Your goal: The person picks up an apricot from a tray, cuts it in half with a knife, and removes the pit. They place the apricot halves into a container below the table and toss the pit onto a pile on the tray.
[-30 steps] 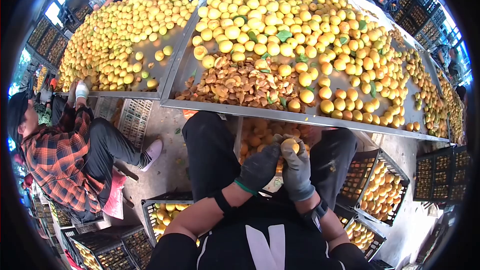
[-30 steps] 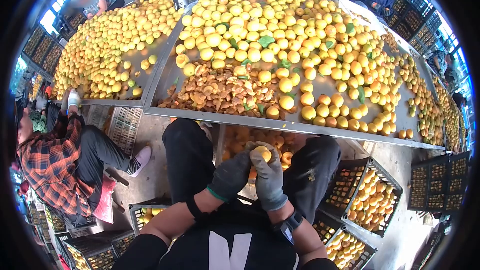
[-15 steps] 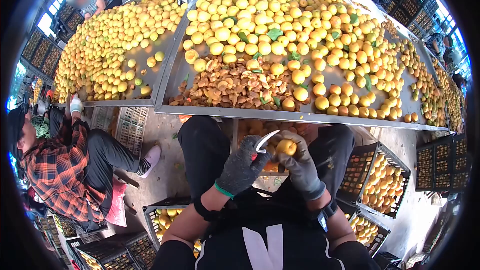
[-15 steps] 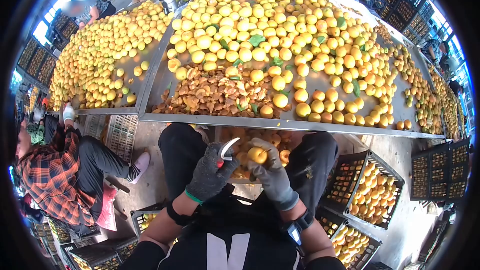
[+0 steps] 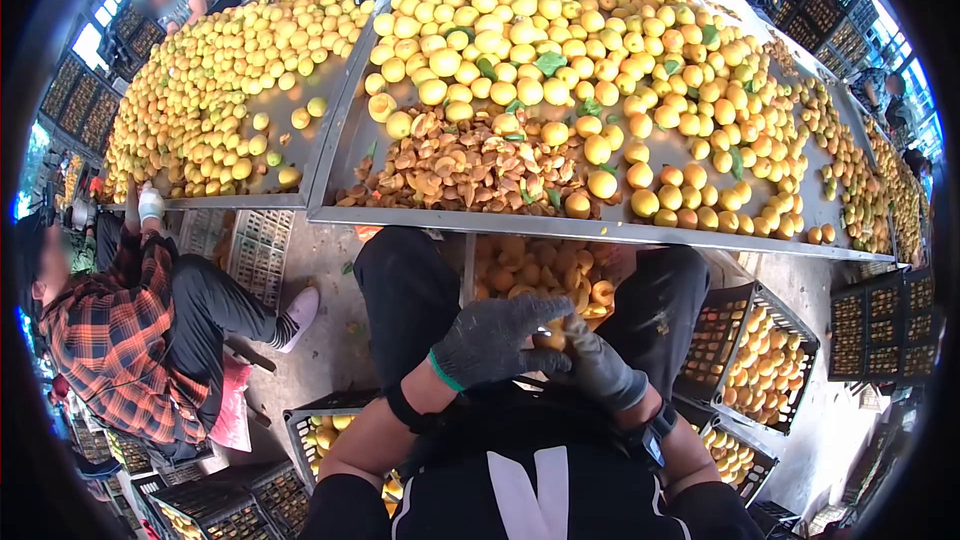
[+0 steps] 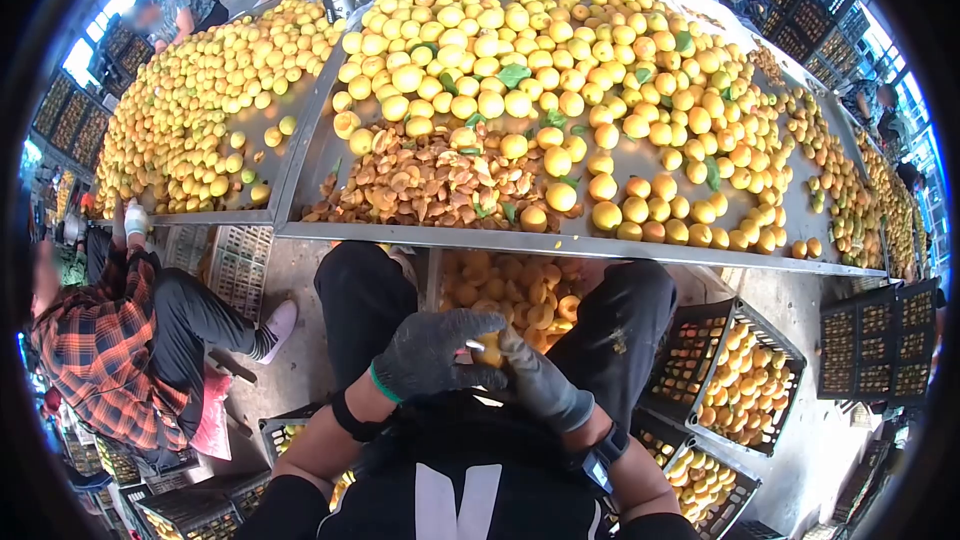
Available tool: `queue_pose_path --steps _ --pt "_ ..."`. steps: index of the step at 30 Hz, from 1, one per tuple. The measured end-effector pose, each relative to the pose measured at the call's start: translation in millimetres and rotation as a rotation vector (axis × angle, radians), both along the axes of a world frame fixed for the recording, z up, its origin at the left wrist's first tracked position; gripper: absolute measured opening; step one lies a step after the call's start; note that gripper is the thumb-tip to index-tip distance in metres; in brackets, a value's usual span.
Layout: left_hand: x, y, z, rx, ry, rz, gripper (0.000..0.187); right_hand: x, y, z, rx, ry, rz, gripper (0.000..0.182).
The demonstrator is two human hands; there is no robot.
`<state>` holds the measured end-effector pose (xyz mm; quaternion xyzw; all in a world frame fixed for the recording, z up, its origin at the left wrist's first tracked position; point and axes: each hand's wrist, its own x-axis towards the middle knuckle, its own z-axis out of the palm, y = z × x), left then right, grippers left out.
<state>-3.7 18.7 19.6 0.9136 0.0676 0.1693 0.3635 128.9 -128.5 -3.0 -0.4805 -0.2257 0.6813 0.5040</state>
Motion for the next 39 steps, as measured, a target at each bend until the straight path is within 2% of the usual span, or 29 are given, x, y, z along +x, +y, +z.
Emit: queue_pose_path --steps 1,3,4,6,7,9,10,12,13,15,16,19,21,23,25,26,27,28,29,31,32,34,35,36,38,39 --pt "-2.0 0.4 0.4 0.029 0.001 -0.029 0.061 -3.7 -2.1 -3.2 -0.003 0.002 0.002 0.060" --pt "-4.7 0.9 5.5 0.111 -0.013 -0.030 0.064 -11.1 -4.4 -7.3 -0.056 0.333 -0.112 0.063" --pt "-5.5 1.1 9.9 0.195 -0.030 -0.033 0.066 -12.3 -4.6 -3.2 -0.057 0.334 -0.112 0.063" --pt "-7.0 0.3 18.0 0.249 -0.092 -0.021 0.066 -15.6 -7.0 13.3 0.190 0.064 -0.064 0.057" --pt "-7.0 0.3 20.0 0.304 -0.157 -0.008 0.065 -19.2 -5.4 19.5 0.189 0.064 -0.065 0.057" --pt "-1.8 1.6 18.9 0.293 -0.202 -0.004 0.064 -28.2 1.1 28.4 0.223 0.073 -0.292 0.051" --pt "1.3 1.8 18.2 0.282 -0.247 0.004 0.063 -30.1 1.7 28.6 0.225 0.068 -0.294 0.051" --pt "6.5 1.4 17.3 0.225 -0.289 0.039 0.061 -34.3 3.4 27.0 0.243 -0.186 -0.349 0.046" --pt "7.4 0.1 16.0 0.160 -0.324 0.074 0.058 -36.6 4.9 22.9 0.240 -0.184 -0.350 0.046" --pt "9.6 -1.3 10.6 0.120 -0.374 0.067 0.054 -39.2 9.6 13.0 0.202 0.154 -0.478 0.048" --pt "10.3 -2.3 7.7 0.080 -0.425 0.061 0.050 -41.3 12.3 20.1 0.202 0.153 -0.482 0.048" --pt "2.1 -12.1 2.1 0.040 -0.419 0.099 0.042 -46.8 18.9 45.2 0.187 0.012 -0.528 0.050" --pt "2.1 -22.7 6.0 0.000 -0.431 0.187 0.039 -47.4 22.2 48.8 0.288 -0.300 -0.527 0.051" --pt "5.5 -33.1 13.5 -0.044 -0.442 0.269 0.036 -51.3 24.8 53.0 0.330 -0.398 -0.573 0.050" --pt "9.5 -40.9 19.2 -0.585 -0.434 0.464 0.025 -48.9 26.7 50.9 0.370 -0.497 -0.614 0.050" --pt "12.6 -42.0 18.2 -0.582 -0.435 0.466 0.025 -43.4 28.9 43.8 0.497 -0.700 -0.593 0.050" --pt "16.0 -42.2 15.7 -0.742 -0.453 0.501 0.021 -38.9 29.6 37.3 0.624 -0.902 -0.565 0.050" --pt "19.5 -39.6 13.2 -0.898 -0.473 0.529 0.016 -34.5 30.3 32.7 0.634 -0.901 -0.569 0.050" --pt "22.4 -35.2 9.6 -0.886 -0.479 0.524 0.016 -29.1 31.9 28.2 0.659 -0.983 -0.539 0.051" --pt "26.7 -28.9 -0.9 -1.107 -0.459 0.490 0.006 -21.5 32.7 21.5 0.681 -1.065 -0.503 0.052" --pt "23.1 -23.6 -4.8 -1.107 -0.458 0.492 0.006 -19.5 31.5 19.6 0.561 -0.717 -0.521 0.051" --pt "13.7 -10.2 -8.1 -1.843 -0.274 0.260 0.009 -13.0 27.5 12.8 0.305 -0.029 -0.538 0.051" --pt "18.6 -10.2 -6.9 -1.907 -0.229 0.283 0.013 -3.5 32.6 -1.2 0.487 0.424 -0.458 0.052" --pt "20.6 -8.4 -8.7 -1.904 -0.226 0.274 0.013 -0.8 27.6 -8.1 0.493 0.420 -0.463 0.052" --pt "22.5 -1.8 -15.2 -2.019 -0.244 0.194 0.016 -0.3 26.8 4.9 0.306 0.506 -0.538 0.054" --pt "23.9 1.4 -16.4 -1.976 -0.269 0.161 0.017 3.2 24.9 3.6 0.292 0.535 -0.510 0.049"
